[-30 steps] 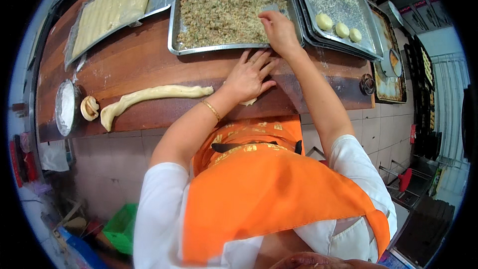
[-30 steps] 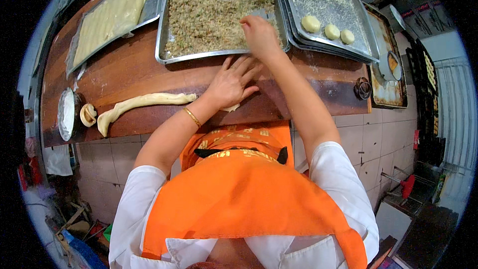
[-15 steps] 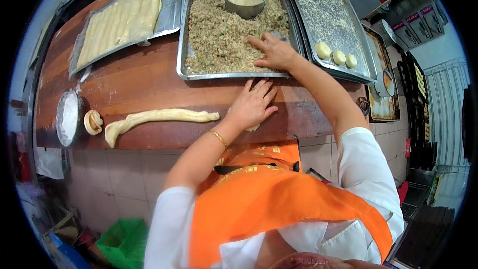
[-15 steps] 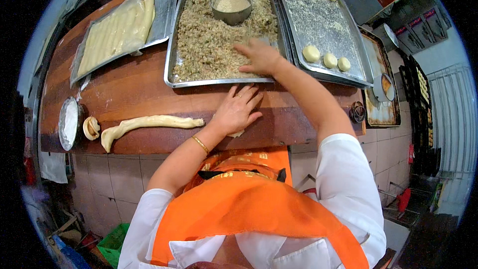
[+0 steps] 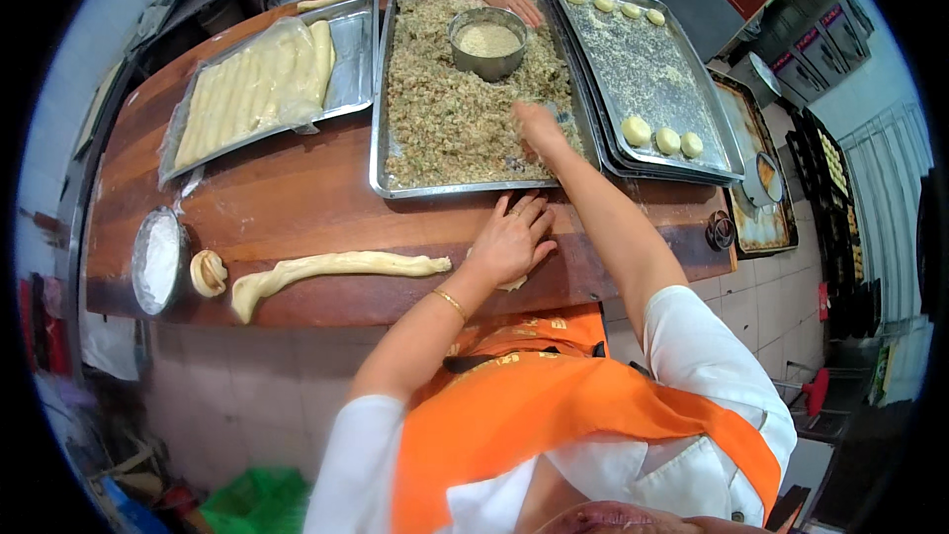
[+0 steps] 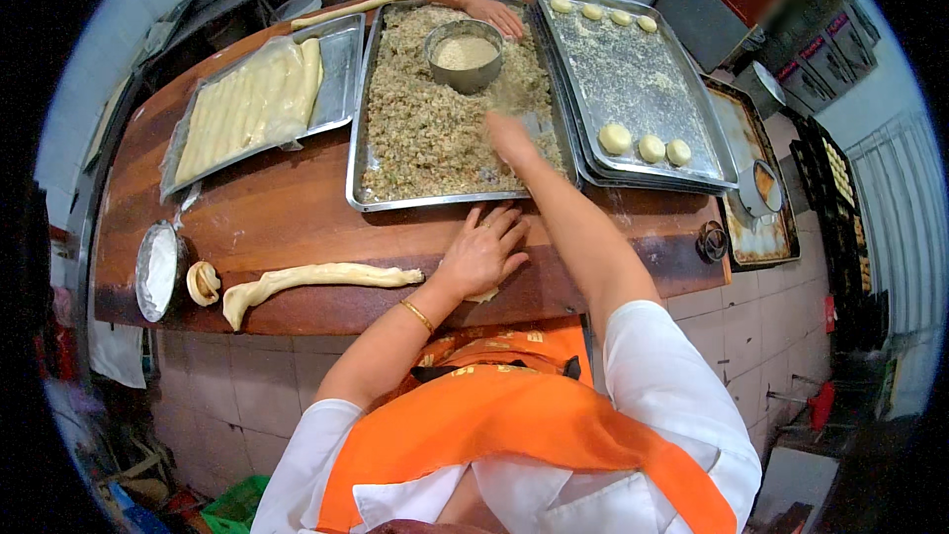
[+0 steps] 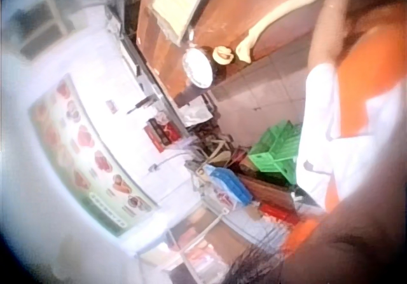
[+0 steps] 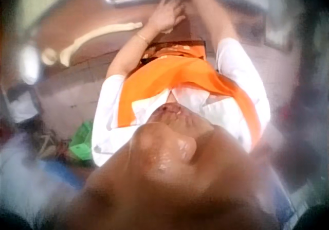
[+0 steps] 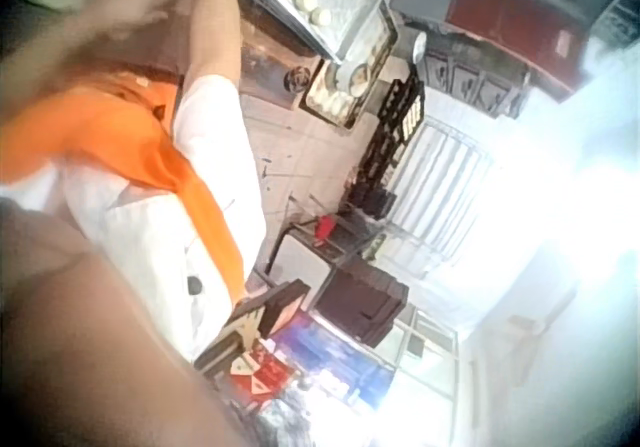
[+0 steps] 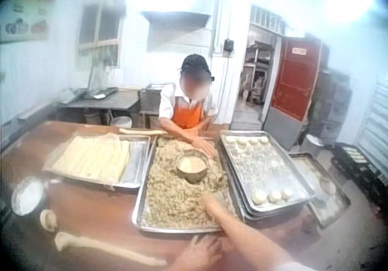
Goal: The person tears off pieces of dough from a long roll, flattens a piece by hand, scoops filling from a tray, wraps the dough around the filling to form a bun, and places it onto a tray.
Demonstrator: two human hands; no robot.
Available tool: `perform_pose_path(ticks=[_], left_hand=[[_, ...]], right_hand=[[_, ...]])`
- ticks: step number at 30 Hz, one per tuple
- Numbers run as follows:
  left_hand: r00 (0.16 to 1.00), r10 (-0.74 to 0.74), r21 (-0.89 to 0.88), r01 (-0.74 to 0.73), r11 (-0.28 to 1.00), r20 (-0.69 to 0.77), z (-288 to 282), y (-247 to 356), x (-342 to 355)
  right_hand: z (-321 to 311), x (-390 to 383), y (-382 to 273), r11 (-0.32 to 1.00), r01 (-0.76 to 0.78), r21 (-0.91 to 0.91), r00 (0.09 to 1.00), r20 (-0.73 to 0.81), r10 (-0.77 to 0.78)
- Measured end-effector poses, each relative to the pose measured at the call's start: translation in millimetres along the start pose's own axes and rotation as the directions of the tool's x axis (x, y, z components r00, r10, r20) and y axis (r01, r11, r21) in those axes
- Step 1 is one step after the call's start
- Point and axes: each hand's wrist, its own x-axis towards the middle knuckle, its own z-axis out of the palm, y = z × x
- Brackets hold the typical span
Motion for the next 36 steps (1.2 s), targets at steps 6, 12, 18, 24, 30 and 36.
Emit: perform_pose_path(ticks=[6, 12, 18, 24, 30, 36], left_hand=[[0.999, -0.030, 0.025, 0.031, 0.999, -0.013, 6, -6, -4], [1.000, -0.002, 0.031, 0.001, 1.000, 0.014, 4, 4, -1], [0.998, 0.007, 0.070, -0.002, 0.998, -0.062, 9, -4, -6], [0.999, 0.028, -0.033, -0.028, 0.999, -0.022, -1, 8, -3], [0.985, 0.030, 0.014, -0.028, 1.000, -0.172, 32, -13, -11], [0.992, 0.021, 0.002, -0.021, 1.000, -0.123, 22, -7, -13]], right_hand=[[7, -40, -50, 0.753, -0.126, 0.646, 0.988, 0.016, 0.151], [-11, -27, -8, 0.963, -0.031, 0.266, 0.979, -0.188, 0.084], [4, -39, -34, 0.792, -0.211, 0.573, 0.959, -0.036, 0.281], [-16, -30, 20, 0.927, -0.034, 0.373, 0.975, -0.192, 0.113], [1, -49, -26, 0.957, -0.110, 0.269, 0.978, -0.144, 0.153], [0, -39, -16, 0.820, -0.022, 0.572, 0.990, -0.101, 0.097]])
